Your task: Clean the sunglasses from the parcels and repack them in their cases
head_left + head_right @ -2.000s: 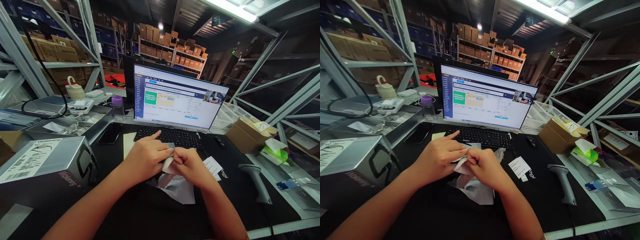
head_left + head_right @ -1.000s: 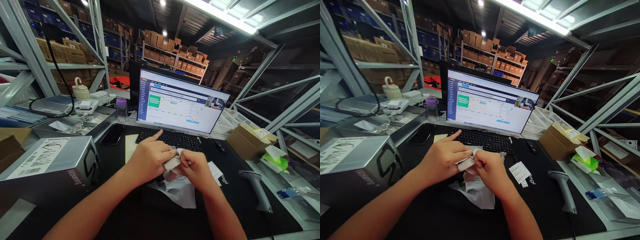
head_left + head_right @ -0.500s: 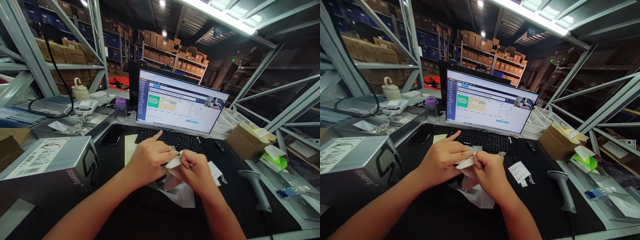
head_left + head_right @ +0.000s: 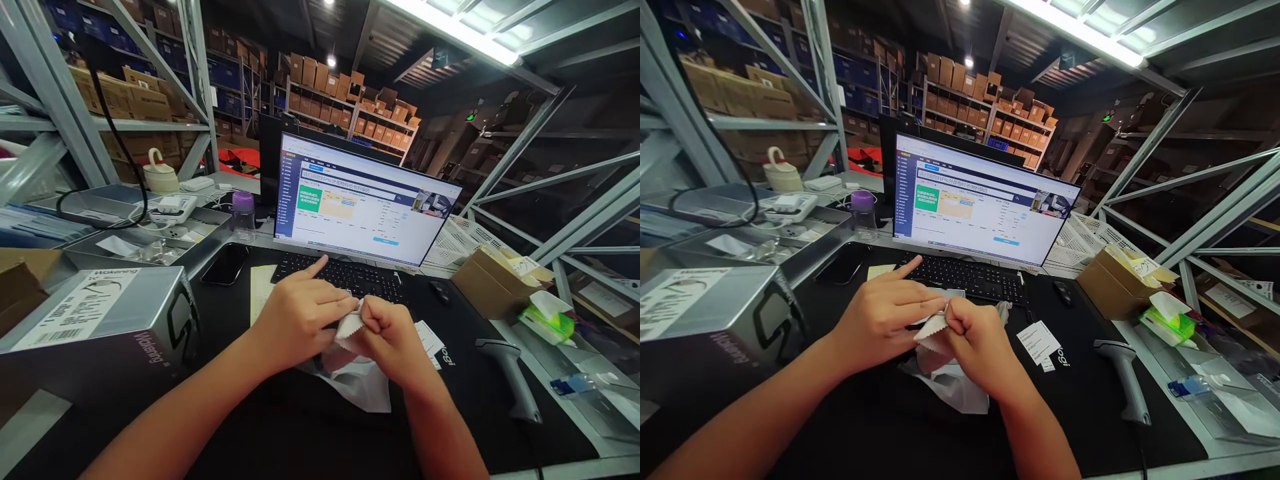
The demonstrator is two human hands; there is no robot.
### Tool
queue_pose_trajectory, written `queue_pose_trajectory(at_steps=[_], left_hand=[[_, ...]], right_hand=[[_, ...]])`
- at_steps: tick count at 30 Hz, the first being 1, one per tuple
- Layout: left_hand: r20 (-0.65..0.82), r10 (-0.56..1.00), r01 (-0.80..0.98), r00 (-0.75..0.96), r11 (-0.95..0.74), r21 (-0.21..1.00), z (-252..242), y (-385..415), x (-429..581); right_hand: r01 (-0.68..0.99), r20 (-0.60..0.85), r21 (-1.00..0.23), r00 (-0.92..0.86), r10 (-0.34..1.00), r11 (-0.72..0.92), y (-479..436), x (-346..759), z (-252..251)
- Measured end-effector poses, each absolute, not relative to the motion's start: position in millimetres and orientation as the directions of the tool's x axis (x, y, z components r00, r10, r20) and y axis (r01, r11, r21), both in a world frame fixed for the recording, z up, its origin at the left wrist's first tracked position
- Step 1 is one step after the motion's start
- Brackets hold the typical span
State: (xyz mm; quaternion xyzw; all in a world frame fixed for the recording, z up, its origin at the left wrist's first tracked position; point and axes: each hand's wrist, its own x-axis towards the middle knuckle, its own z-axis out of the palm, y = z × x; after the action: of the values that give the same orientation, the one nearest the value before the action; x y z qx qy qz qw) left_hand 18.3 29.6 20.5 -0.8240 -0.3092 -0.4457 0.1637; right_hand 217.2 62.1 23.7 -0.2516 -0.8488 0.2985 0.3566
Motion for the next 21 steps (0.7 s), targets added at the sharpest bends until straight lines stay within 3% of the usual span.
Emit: queue_pose_trajectory(at_steps=[3,6,14,19,21], left_hand=[[0.858,0.373,0.648,0.353,-0.759,0.063,25.0,28.1,9.8],[0.859,0.401,0.639,0.319,-0.760,0.117,27.8,27.4,7.5],[0.864,0.345,0.684,0.366,-0.730,0.002,29.2,24.5,13.1],[0.863,0.385,0.658,0.327,-0.748,0.085,34.9,22.2,-0.4],[0.849,0.419,0.653,0.321,-0.748,0.122,35.1,22.1,-1.7]], right_hand=[[0.111,0.308,-0.731,-0.827,0.471,0.673,78.3,236.3,30.8],[0.060,0.234,-0.761,-0.903,0.359,0.646,90.2,254.8,37.2],[0.228,0.392,-0.729,-0.633,0.667,0.645,58.3,230.7,30.3],[0.053,0.389,-0.705,-0.805,0.447,0.708,76.5,246.7,37.3],[0.049,0.350,-0.726,-0.832,0.430,0.686,82.0,253.0,39.6]])
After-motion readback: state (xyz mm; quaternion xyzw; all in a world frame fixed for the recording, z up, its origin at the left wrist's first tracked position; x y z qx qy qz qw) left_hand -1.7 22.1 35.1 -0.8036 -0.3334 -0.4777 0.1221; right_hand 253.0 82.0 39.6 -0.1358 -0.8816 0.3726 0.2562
